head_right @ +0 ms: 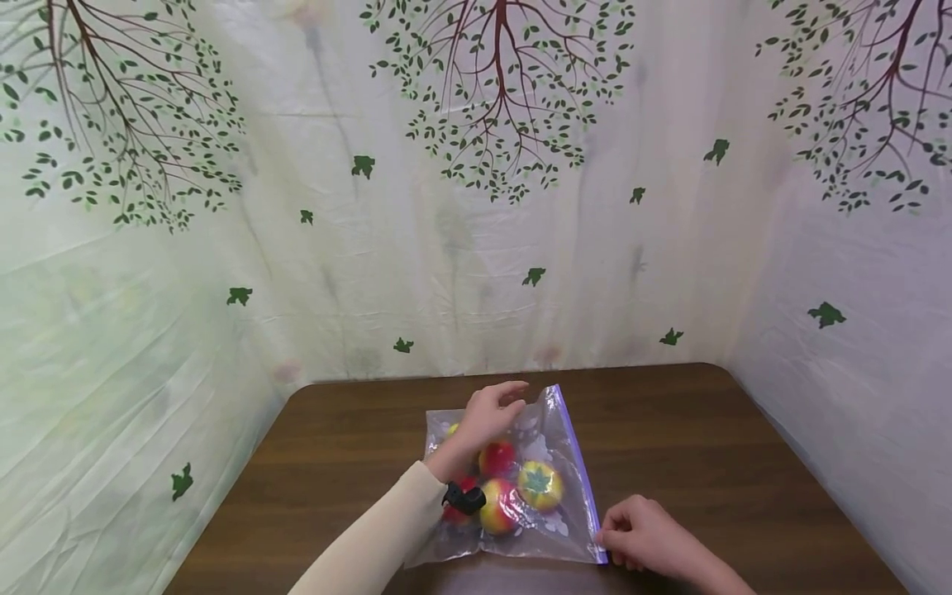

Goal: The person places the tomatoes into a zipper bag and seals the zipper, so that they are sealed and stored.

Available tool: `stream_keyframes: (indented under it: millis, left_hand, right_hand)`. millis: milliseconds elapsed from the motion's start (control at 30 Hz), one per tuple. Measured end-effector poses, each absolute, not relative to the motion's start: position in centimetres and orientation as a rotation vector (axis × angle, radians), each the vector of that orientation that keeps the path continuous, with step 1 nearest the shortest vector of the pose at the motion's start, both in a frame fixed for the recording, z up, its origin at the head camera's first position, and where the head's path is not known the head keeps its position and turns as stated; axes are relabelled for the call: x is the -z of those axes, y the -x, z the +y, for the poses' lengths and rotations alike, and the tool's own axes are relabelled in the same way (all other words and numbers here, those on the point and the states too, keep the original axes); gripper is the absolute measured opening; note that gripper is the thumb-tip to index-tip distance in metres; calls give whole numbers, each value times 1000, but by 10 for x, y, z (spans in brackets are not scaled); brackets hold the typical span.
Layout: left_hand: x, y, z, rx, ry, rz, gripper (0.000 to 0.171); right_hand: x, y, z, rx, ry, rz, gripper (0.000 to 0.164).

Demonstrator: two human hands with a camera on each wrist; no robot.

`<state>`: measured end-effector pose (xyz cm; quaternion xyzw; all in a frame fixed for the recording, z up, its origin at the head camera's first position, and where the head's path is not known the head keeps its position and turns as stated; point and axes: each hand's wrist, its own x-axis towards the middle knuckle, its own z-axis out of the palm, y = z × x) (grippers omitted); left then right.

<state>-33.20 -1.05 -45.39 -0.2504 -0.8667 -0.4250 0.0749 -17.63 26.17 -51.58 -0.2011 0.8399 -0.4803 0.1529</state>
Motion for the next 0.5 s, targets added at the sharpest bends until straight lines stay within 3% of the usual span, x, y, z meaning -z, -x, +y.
stream_keyframes:
  millis: [233, 500]
  left_hand:
    - [457, 314, -43, 1398, 657, -2573, 34]
    - [458, 292, -77, 1213, 615, -2592, 38]
  right_hand:
    - [514, 178, 263, 1305, 506, 2496, 37]
    - [505, 181, 267, 1246, 441, 2584, 31]
